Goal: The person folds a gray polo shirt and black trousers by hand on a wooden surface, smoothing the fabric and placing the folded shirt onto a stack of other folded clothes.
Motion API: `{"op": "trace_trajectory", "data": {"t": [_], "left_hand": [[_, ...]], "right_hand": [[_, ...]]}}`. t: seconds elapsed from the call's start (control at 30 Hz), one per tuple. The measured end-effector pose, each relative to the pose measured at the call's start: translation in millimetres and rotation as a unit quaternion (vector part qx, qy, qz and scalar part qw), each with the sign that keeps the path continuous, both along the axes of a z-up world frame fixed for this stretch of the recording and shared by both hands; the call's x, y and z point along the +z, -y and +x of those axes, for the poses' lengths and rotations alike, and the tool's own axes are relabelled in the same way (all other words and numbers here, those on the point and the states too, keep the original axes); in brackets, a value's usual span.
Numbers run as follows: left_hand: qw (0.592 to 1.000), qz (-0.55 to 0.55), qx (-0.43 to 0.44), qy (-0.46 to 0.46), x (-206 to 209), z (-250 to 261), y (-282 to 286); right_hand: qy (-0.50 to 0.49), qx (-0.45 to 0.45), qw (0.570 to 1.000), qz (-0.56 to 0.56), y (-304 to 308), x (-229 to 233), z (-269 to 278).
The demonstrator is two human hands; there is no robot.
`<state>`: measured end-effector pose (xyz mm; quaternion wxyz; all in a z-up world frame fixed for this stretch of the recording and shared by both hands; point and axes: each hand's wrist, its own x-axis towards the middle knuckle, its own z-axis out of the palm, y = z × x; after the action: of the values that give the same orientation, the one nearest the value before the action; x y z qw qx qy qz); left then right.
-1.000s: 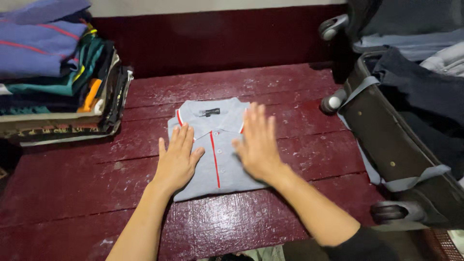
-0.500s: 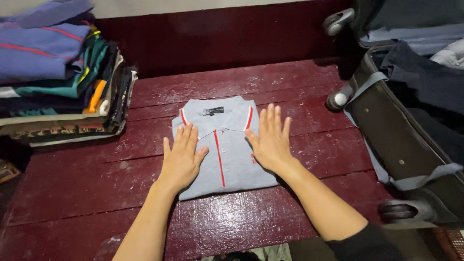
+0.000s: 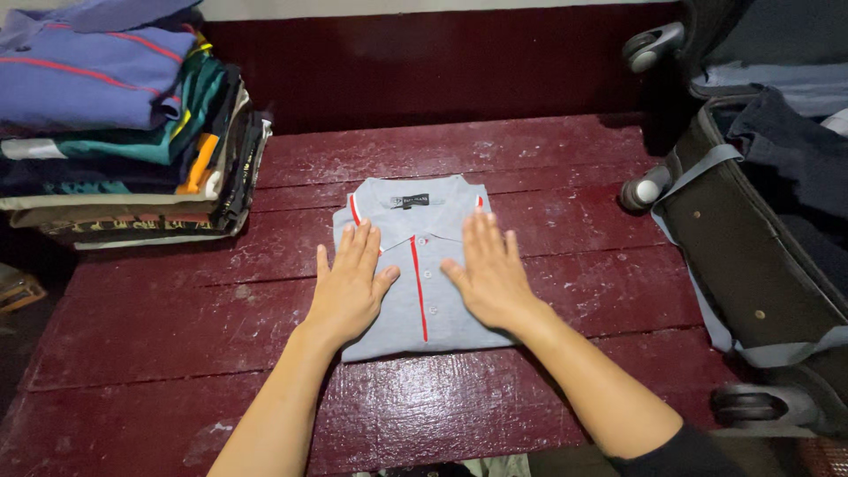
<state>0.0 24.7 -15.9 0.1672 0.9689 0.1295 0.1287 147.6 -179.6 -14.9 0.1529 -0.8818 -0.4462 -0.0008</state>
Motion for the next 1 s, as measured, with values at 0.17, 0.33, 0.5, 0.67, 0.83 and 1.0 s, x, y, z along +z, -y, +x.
{"op": "trace_trajectory", "data": {"t": [0.17, 0.33, 0.5, 0.67, 0.83, 1.0], "left_hand": [[0.999, 0.003, -0.02, 0.05, 3.8, 0.4, 0.0], [0.996, 0.007, -0.017, 0.091, 12.9, -8.7, 4.1], [0.985, -0.006, -0.11, 0.131, 10.6, -5.5, 10.4], [0.985, 0.036, -0.158, 0.059, 11.1, -3.5, 13.6], [0.985, -0.006, -0.151, 0.081, 13.1, -3.9, 10.9], [0.985, 0.004, -0.15, 0.085, 17.4, -5.5, 13.0]], "right_hand": [[-0.045, -0.076, 0.996, -0.022, 5.0, 10.4, 7.5], [-0.001, -0.095, 0.984, -0.149, 6.6, 47.4, -2.0], [0.115, -0.042, 0.991, -0.048, -34.9, 54.0, 7.6], [0.009, 0.23, 0.973, -0.006, -109.3, 40.6, 16.3], [0.002, 0.146, 0.98, -0.137, -150.3, 45.0, 36.4], [0.158, 0.134, 0.968, -0.139, -153.2, 37.3, 32.7]]}}
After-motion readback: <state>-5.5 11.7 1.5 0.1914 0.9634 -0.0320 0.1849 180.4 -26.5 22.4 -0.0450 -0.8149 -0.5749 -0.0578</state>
